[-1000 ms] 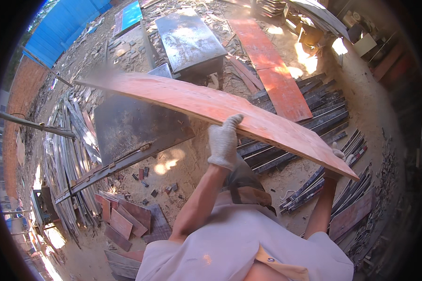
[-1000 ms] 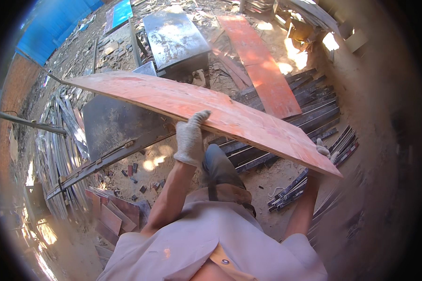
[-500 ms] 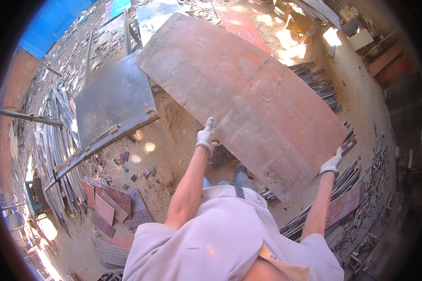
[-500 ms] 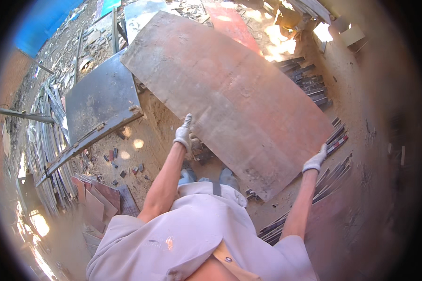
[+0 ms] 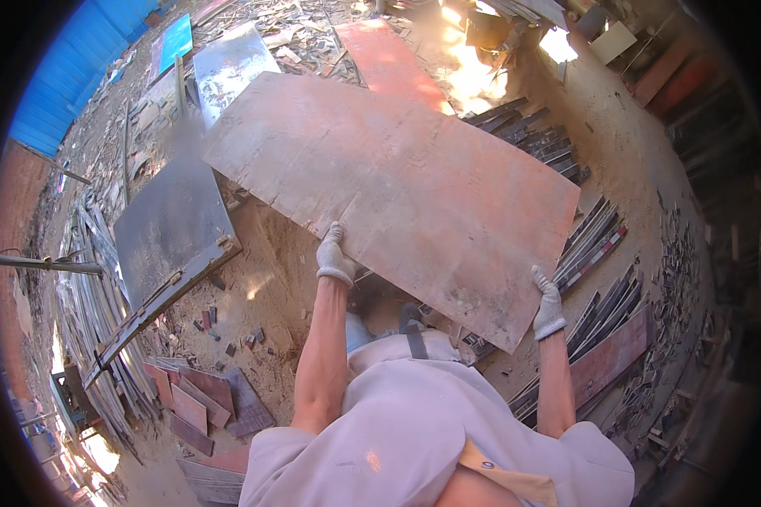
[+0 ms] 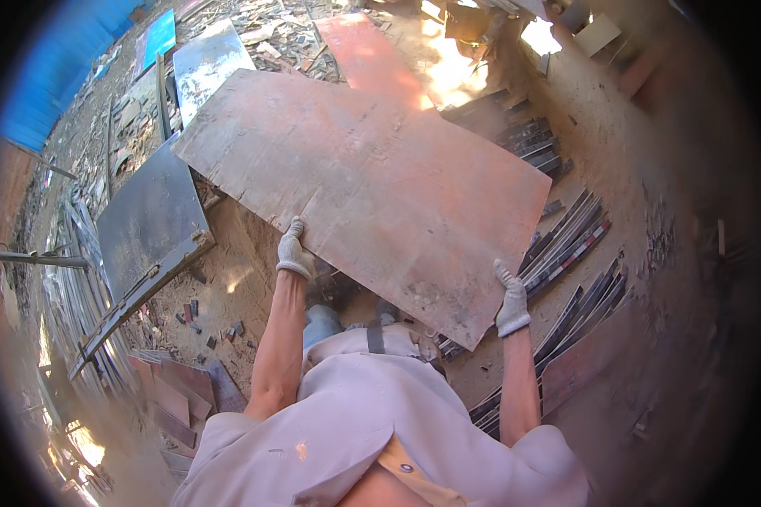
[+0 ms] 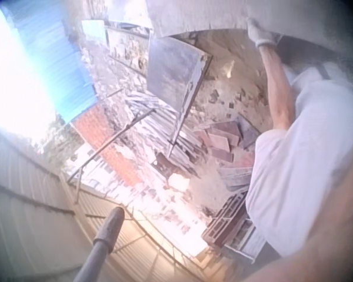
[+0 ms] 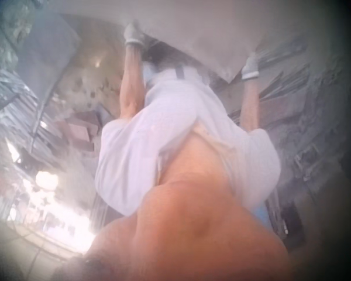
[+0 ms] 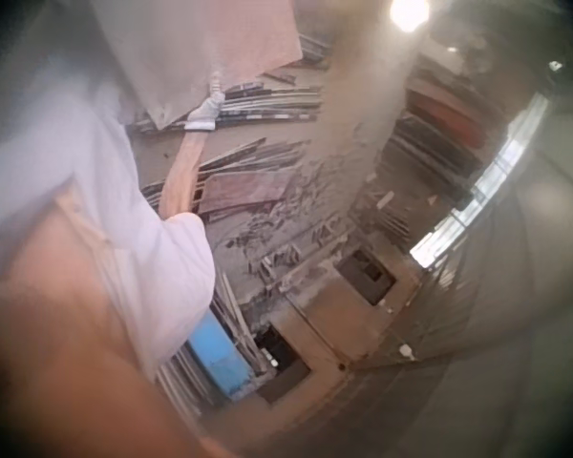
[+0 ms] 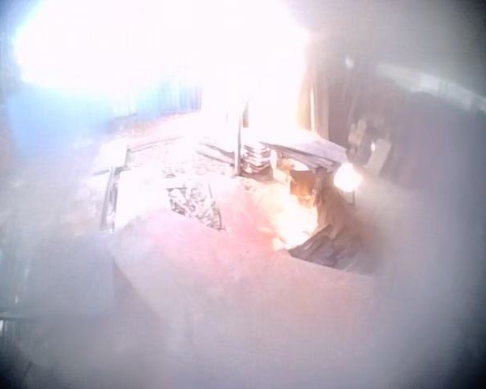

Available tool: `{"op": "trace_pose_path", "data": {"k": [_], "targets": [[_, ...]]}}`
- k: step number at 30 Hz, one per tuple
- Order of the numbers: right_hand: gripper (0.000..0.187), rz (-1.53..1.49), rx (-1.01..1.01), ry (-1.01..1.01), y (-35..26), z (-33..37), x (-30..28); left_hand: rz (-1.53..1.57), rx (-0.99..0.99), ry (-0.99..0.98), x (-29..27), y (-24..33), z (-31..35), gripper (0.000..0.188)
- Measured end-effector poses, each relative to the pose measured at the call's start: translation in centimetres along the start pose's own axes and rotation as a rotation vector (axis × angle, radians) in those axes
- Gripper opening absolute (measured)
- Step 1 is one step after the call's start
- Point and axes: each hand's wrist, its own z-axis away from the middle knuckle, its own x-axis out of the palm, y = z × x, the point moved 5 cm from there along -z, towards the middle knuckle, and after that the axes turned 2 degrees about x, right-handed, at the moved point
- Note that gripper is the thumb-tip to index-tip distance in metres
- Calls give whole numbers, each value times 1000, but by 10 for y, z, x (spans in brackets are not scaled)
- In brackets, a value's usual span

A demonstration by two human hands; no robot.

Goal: The person repeatedly places reddish metal sheets onto a guillotine shear, aligns them, and cuts them into smaller pieces. The person then stacks the cut pieces on the floor and repeats the process with additional sheets.

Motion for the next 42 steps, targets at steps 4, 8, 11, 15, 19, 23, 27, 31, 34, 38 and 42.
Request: {"op": "trace_pose_path", "data": {"k": [4,8,11,15,19,23,27,31,34,38,42], "targets": [[50,126,-101,96,-4,-17,13,26,-116,-110,-33,4,-30,32],[42,180,-205,122,-6,-29,34,28,12,-40,-22,22,-57,27],[39,150,-125,49,-12,-50,54,-62,77,-33,-19,39,-96,31],[48,62,-71,-8,-27,-67,92,-49,71,-74,7,60,-138,32],[54,174,-130,-125,-77,-114,130,-77,123,-114,47,89,-179,35],[57,382,-136,-113,-125,-127,172,-64,34,-56,97,95,-200,38],[58,415,-119,-198,-162,-124,282,-221,186,100,98,139,-257,55],[54,292,-74,-41,-208,-164,200,-205,6,-87,195,88,-227,64],[55,213,-19,-342,-206,-217,299,-154,182,-12,158,163,-291,58],[53,155,-11,-150,-212,-208,256,-243,105,-67,201,140,-253,51],[54,222,17,-239,-165,-194,336,-214,302,72,116,217,-300,40]]}}
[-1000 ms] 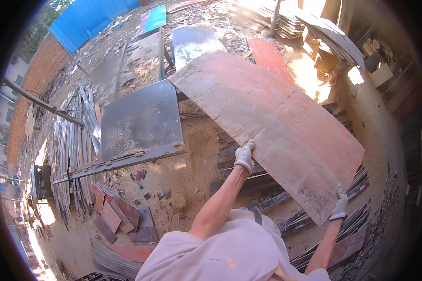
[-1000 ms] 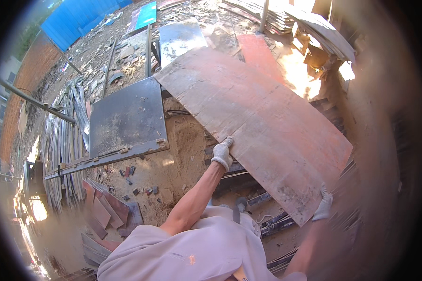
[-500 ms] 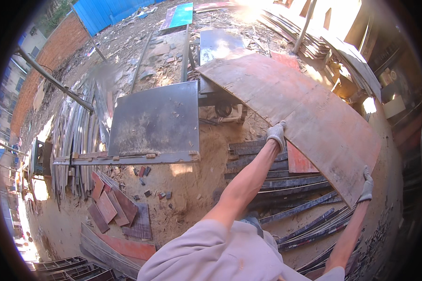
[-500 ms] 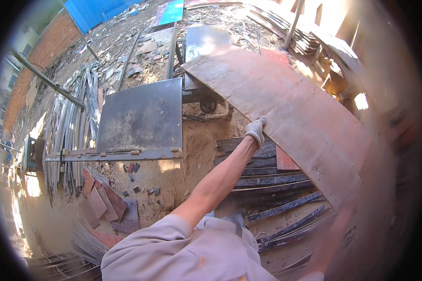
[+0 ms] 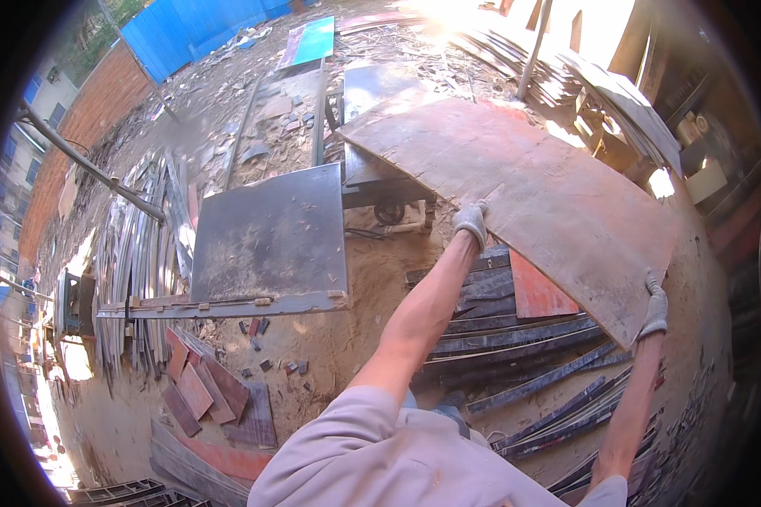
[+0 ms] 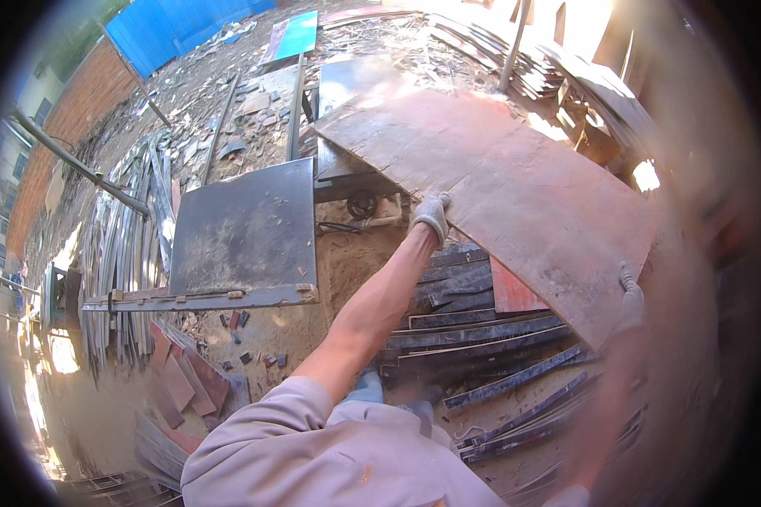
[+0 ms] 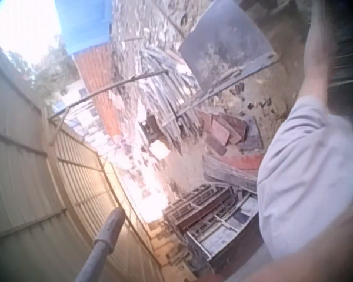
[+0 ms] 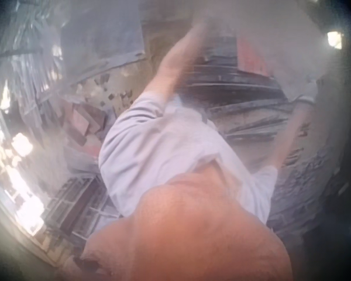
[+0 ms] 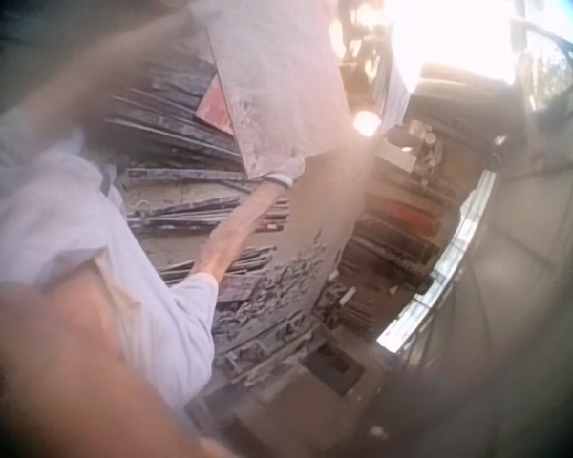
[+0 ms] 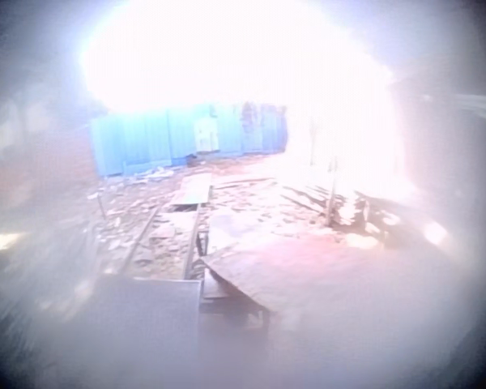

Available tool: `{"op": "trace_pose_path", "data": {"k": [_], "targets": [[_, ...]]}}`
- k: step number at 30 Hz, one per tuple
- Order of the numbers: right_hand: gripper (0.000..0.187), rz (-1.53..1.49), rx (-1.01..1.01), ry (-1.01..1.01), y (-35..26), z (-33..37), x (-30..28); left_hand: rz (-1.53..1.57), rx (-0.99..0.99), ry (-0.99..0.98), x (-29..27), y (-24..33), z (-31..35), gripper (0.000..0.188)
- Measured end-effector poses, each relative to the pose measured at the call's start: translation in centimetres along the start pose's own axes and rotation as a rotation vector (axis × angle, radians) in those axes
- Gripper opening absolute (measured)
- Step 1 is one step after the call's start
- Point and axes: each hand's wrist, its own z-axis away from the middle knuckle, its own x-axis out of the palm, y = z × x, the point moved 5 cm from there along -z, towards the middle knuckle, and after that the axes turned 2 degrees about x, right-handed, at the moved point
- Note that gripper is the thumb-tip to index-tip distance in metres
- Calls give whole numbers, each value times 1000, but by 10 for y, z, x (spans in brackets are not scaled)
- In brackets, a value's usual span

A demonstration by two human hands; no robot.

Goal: The person repeatedly places reddish metal sheets onto a guillotine shear, aligns them, and cuts them into smaller pieces. The person then stacks the cut pieces on the floor and repeats the process with additional sheets.

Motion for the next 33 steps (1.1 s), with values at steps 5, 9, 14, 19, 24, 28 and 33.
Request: {"op": "trace_pose_path", "data": {"k": [5,9,14,19,24,28,33], "targets": [[47,-75,-209,184,54,63,-15,-77,30,-261,0,-14,23,28],[49,-71,-246,308,123,93,0,13,67,-175,-52,15,28,25],[55,-116,-70,529,207,181,75,-109,43,-206,-142,65,23,28],[49,-214,42,451,240,244,6,-81,-176,-336,-159,17,114,37],[35,-23,38,674,240,301,-92,263,-447,-543,-152,2,168,46],[43,328,99,935,256,311,-119,27,-167,-359,-128,1,163,24],[61,195,-193,1057,371,269,-155,-122,193,-469,-53,72,208,31]]}}
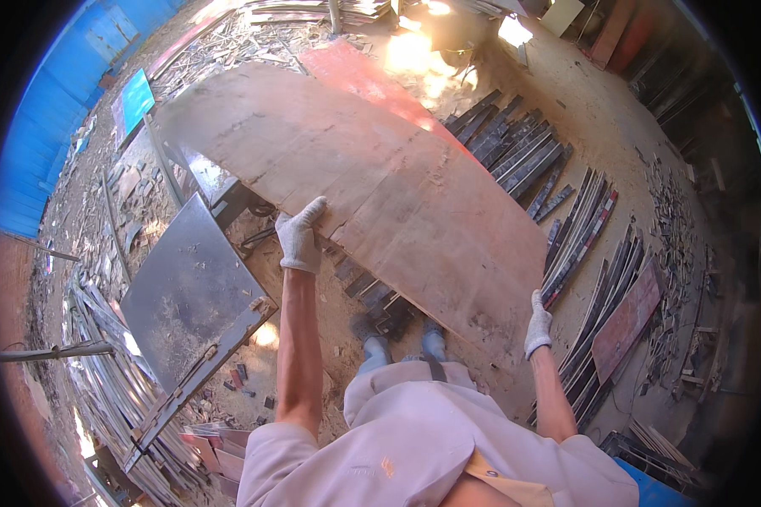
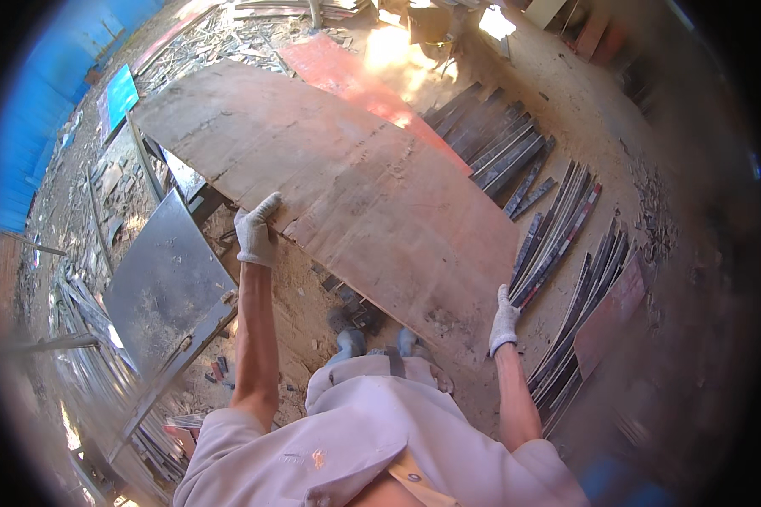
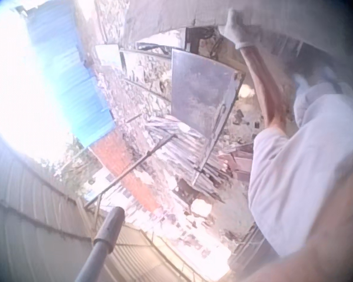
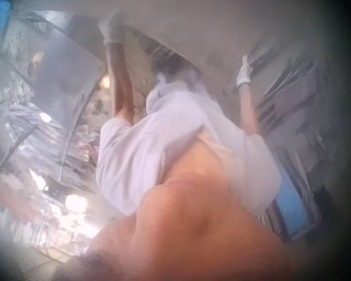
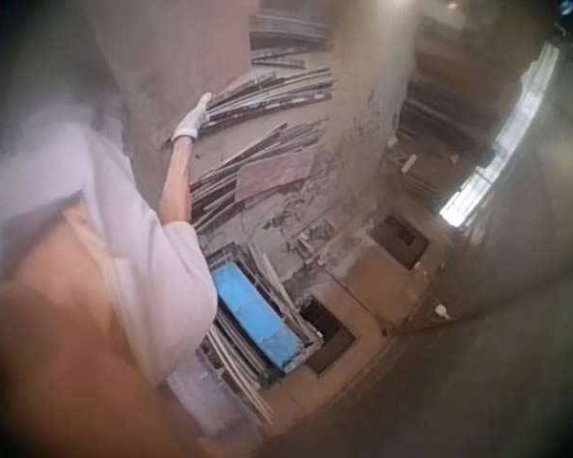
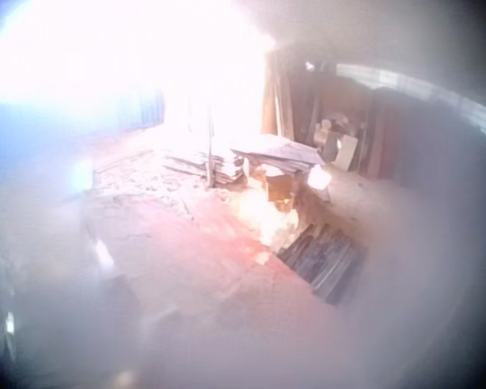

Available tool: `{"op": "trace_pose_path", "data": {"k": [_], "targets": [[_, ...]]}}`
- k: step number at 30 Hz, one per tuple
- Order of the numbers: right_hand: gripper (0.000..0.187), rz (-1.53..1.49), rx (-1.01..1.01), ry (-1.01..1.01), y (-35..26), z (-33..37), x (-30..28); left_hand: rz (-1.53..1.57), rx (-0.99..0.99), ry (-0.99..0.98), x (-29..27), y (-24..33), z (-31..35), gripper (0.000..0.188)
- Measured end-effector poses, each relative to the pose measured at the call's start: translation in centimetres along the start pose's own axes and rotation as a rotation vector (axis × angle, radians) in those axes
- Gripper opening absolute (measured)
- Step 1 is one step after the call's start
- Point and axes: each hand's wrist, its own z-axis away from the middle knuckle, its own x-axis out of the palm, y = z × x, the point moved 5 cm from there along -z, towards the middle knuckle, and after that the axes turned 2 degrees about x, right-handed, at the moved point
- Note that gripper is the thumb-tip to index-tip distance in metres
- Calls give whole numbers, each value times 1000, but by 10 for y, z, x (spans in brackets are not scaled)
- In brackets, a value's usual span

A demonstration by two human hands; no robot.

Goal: The person repeatedly places reddish metal sheets onto a guillotine shear, aligns them, and cuts them into smaller pieces. The person then stacks the cut pieces on the floor and repeats the process with additional sheets.

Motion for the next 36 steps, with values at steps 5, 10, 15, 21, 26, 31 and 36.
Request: {"op": "trace_pose_path", "data": {"k": [5,10,15,21,26,31,36], "targets": [[80,44,276,-519,0,98,161,-403,362,-85,41,156,30,23],[88,163,49,-975,-146,75,314,-967,716,-186,146,264,57,29],[103,-876,-132,-1548,-537,44,200,-1171,724,-89,136,252,45,34],[91,-995,-378,-1231,-520,-94,74,-1312,1378,-115,64,106,6,38],[87,-708,-38,-776,-306,-156,53,-1459,1038,-472,-3,-12,-9,57],[84,-569,119,-592,-174,-143,26,-1490,801,-341,-77,-103,18,63],[82,-500,73,-478,-123,-130,-2,-1526,662,11,-92,-91,40,66]]}}
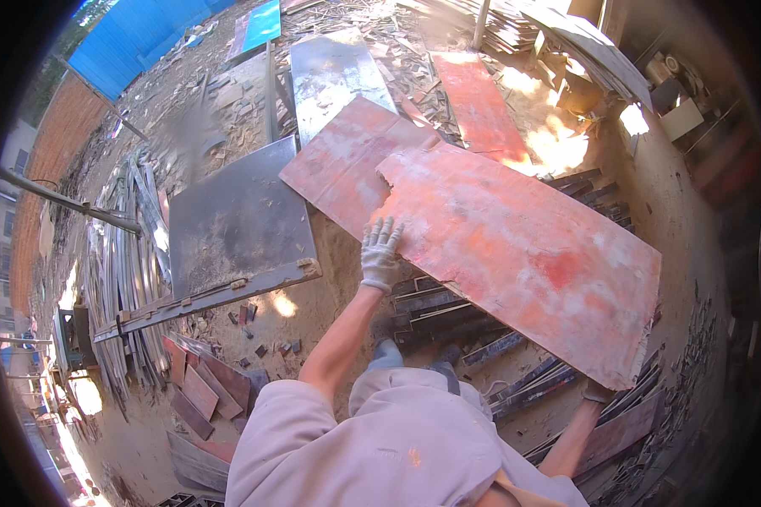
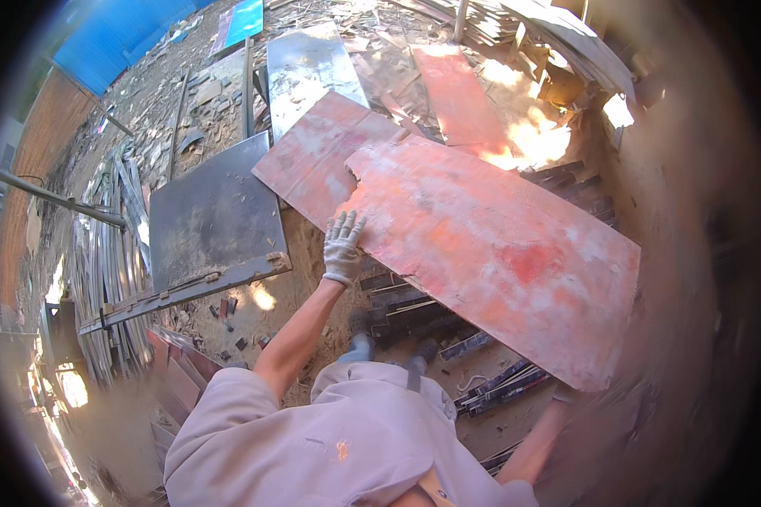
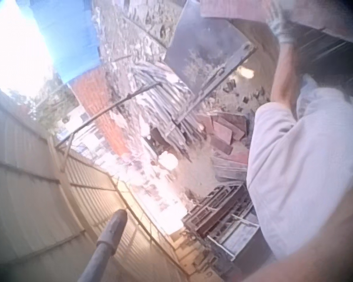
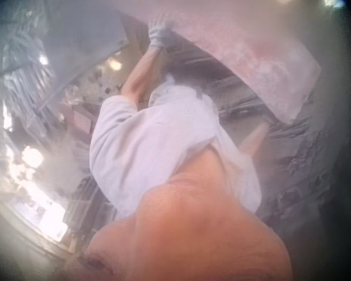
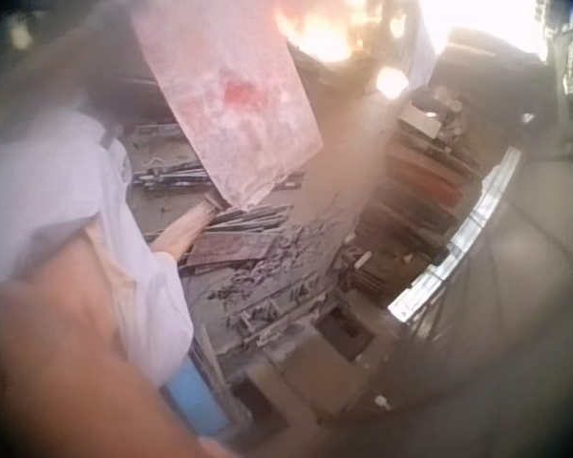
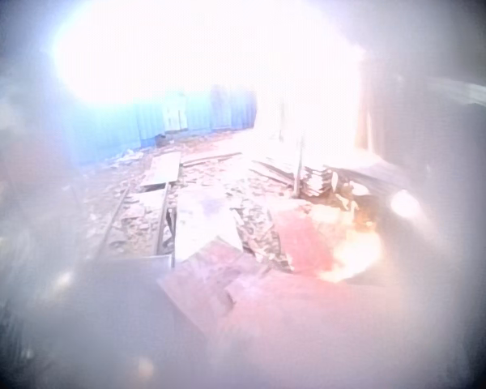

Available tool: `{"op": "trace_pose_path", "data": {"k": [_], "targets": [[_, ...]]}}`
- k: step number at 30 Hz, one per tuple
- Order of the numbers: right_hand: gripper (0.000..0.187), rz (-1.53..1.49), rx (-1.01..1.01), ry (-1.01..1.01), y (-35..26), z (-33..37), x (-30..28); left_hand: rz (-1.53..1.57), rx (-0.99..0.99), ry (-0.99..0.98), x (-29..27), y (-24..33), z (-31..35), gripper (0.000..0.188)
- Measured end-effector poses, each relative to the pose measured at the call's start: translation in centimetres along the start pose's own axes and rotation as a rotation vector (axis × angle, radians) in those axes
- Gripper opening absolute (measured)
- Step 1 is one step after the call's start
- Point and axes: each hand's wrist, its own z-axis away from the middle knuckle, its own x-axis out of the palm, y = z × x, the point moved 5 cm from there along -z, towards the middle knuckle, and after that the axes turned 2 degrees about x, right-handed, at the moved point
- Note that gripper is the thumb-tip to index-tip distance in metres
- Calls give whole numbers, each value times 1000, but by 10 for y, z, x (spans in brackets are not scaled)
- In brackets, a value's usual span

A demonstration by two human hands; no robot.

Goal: The person repeatedly places reddish metal sheets onto a guillotine shear, aligns them, and cuts them into smaller pieces. The person then stacks the cut pieces on the floor and repeats the process with additional sheets.

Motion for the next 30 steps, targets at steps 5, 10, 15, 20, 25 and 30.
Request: {"op": "trace_pose_path", "data": {"k": [5,10,15,20,25,30], "targets": [[80,375,-260,-130,-2,12,-29,932,-1311,237,42,-69,44,108],[69,-98,133,-127,-49,38,36,1839,-1388,158,87,-118,41,118],[71,152,283,-341,-57,20,8,2035,-1014,-30,58,-71,-19,83],[72,110,305,-399,-21,-20,-56,2119,-971,52,19,-48,-90,69],[72,201,154,-466,-8,9,26,1722,-1160,253,53,-114,-93,47],[70,240,136,-478,-15,11,36,1735,-1246,306,112,-168,-97,35]]}}
